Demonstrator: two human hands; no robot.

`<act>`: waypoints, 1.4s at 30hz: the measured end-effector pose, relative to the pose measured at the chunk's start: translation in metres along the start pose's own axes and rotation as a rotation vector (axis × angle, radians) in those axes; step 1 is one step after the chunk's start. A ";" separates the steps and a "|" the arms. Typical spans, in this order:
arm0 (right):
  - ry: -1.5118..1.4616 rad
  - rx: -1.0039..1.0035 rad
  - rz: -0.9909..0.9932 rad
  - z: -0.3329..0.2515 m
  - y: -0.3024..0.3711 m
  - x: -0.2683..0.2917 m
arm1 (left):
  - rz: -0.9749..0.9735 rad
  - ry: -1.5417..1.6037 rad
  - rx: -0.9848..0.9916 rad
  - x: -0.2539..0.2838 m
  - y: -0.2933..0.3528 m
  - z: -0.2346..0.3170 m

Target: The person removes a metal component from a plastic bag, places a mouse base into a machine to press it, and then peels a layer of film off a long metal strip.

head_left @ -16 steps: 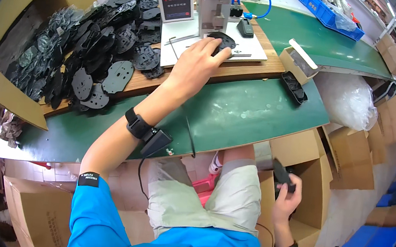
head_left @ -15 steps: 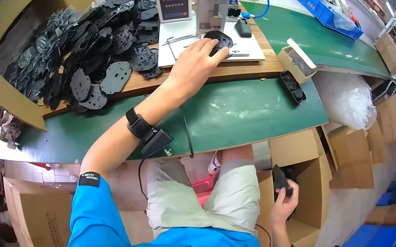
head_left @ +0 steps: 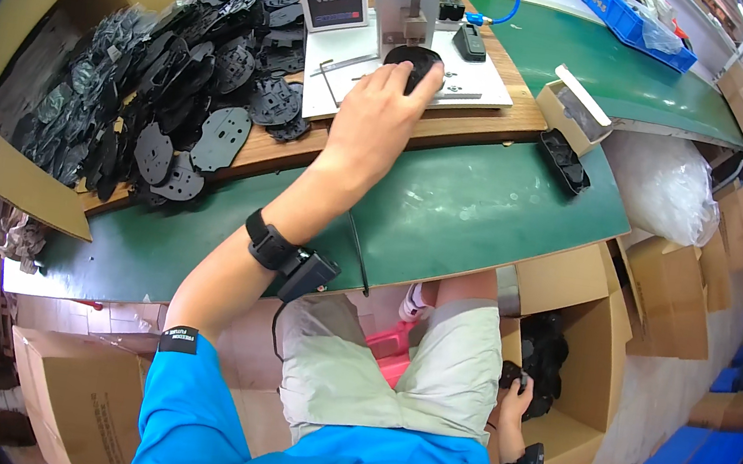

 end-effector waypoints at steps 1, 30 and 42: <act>-0.045 0.051 0.068 -0.010 -0.003 0.007 | -0.002 -0.002 0.003 -0.005 0.004 -0.001; -0.265 0.708 -0.050 -0.356 0.000 0.010 | 0.072 0.092 0.014 -0.008 0.018 -0.017; -0.069 1.381 -0.067 -0.627 0.025 -0.064 | 0.118 0.210 0.019 -0.011 0.026 -0.027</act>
Point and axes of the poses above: each hand's wrist, its own y-axis away from the middle knuckle, its own x-axis out of the back of the hand, z = x × y, the point moved 10 cm from there along -y, towards the middle knuckle
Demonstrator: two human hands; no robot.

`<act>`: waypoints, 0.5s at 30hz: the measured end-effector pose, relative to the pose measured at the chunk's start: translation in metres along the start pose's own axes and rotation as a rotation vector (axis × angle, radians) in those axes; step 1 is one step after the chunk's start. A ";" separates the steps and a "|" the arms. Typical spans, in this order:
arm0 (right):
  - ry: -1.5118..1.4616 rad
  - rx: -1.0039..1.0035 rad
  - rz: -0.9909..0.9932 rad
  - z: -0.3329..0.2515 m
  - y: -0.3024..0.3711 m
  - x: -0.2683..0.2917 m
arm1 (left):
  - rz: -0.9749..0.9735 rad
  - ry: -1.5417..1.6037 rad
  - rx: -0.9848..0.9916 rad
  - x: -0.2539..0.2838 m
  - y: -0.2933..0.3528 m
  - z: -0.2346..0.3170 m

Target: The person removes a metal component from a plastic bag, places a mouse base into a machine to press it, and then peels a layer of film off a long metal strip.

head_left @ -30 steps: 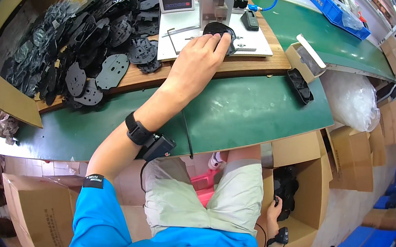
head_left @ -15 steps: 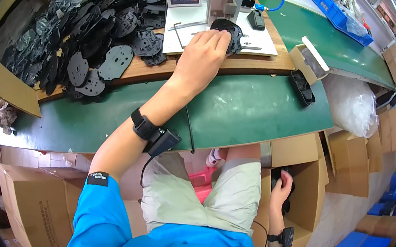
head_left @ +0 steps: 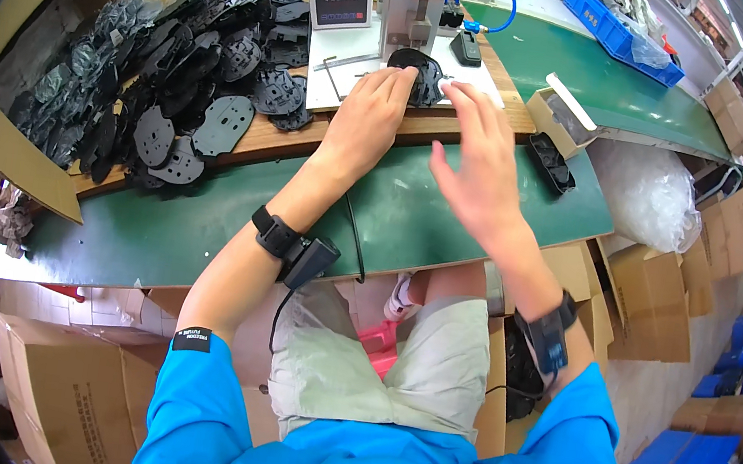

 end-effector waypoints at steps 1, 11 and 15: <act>0.044 0.028 -0.012 0.007 -0.008 -0.016 | 0.003 -0.004 -0.001 0.001 0.000 0.000; 0.213 -0.013 0.007 0.026 -0.040 -0.053 | 0.110 0.148 0.020 0.010 0.003 0.005; 0.209 -0.043 -0.106 0.034 -0.046 -0.061 | 0.178 0.132 -0.030 0.044 -0.004 -0.009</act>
Point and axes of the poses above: each hand's wrist, its own y-axis away from the middle knuckle, its own x-axis out of the back of the hand, z = x × y, the point moved 10 cm from there along -y, towards the middle knuckle
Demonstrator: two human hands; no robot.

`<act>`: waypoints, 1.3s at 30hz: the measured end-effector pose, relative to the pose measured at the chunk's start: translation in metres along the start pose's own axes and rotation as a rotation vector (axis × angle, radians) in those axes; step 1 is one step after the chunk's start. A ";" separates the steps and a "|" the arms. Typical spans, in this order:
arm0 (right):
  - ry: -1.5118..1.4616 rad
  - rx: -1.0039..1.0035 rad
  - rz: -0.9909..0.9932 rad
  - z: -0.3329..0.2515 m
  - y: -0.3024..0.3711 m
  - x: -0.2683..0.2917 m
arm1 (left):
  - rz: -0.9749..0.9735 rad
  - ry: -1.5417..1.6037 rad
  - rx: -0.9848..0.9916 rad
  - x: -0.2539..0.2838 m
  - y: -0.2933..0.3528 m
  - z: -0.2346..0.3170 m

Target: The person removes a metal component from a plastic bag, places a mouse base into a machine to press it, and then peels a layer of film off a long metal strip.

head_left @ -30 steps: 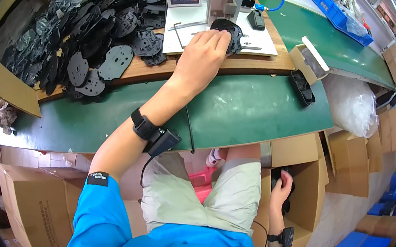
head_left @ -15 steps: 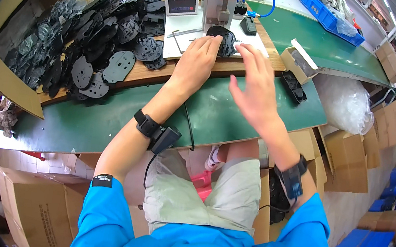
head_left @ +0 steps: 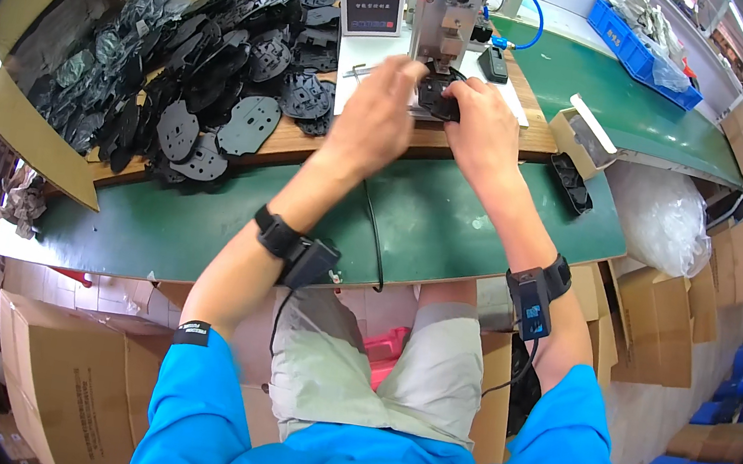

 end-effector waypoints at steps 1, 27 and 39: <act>-0.015 -0.033 -0.062 0.005 0.002 -0.006 | -0.076 -0.111 0.107 0.006 -0.003 -0.017; -0.078 -0.021 -0.067 0.001 0.005 -0.002 | 0.027 -0.168 0.193 0.109 0.047 -0.067; -0.006 -0.023 -0.076 0.001 0.005 -0.002 | -0.136 -0.229 -0.160 0.046 0.057 0.023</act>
Point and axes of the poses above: each hand's wrist, its own y-axis away from the middle knuckle, its own x-axis out of the back of the hand, z = x × y, the point moved 10 cm from there along -y, towards the middle knuckle
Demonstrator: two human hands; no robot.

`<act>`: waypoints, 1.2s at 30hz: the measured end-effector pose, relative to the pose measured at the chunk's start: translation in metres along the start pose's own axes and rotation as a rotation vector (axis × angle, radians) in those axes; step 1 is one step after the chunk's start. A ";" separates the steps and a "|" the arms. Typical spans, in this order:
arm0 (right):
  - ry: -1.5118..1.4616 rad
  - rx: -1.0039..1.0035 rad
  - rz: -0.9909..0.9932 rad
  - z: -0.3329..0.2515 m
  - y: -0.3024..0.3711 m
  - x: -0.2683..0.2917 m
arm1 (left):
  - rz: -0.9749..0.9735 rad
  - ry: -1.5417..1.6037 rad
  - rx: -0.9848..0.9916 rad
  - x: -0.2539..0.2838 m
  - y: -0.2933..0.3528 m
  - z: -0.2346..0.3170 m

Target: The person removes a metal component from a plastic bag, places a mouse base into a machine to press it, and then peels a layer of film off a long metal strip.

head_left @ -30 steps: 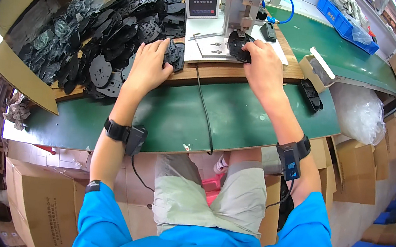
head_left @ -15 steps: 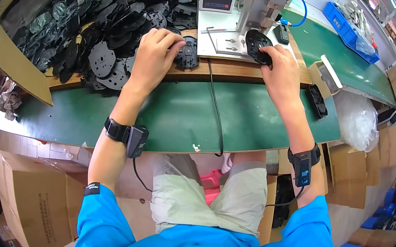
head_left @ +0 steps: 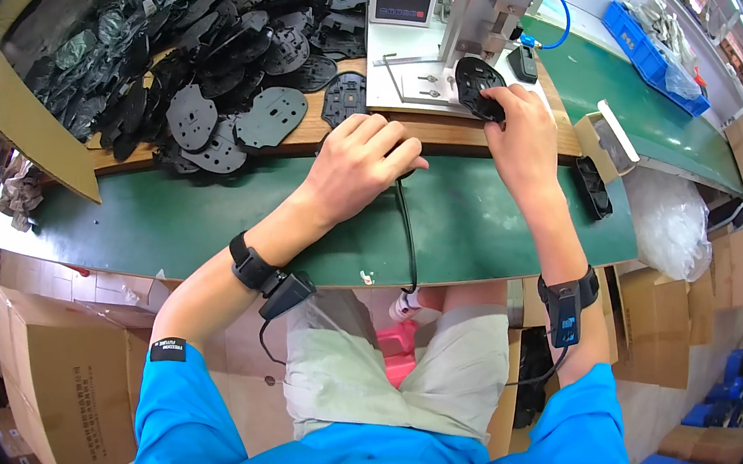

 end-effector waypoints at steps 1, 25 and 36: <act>-0.001 0.001 -0.001 0.000 0.000 0.000 | -0.035 0.023 0.061 -0.002 0.001 -0.005; -0.107 -0.016 0.030 0.004 0.000 -0.003 | -0.304 0.530 0.707 0.016 0.018 -0.088; -0.026 0.025 0.016 -0.007 -0.005 0.003 | -0.008 0.963 1.137 -0.028 0.060 -0.115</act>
Point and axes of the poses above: each hand's wrist, its own y-axis away from the middle knuckle, its own x-axis out of the back of the hand, z = x × y, the point moved 10 cm from there along -y, towards the middle knuckle
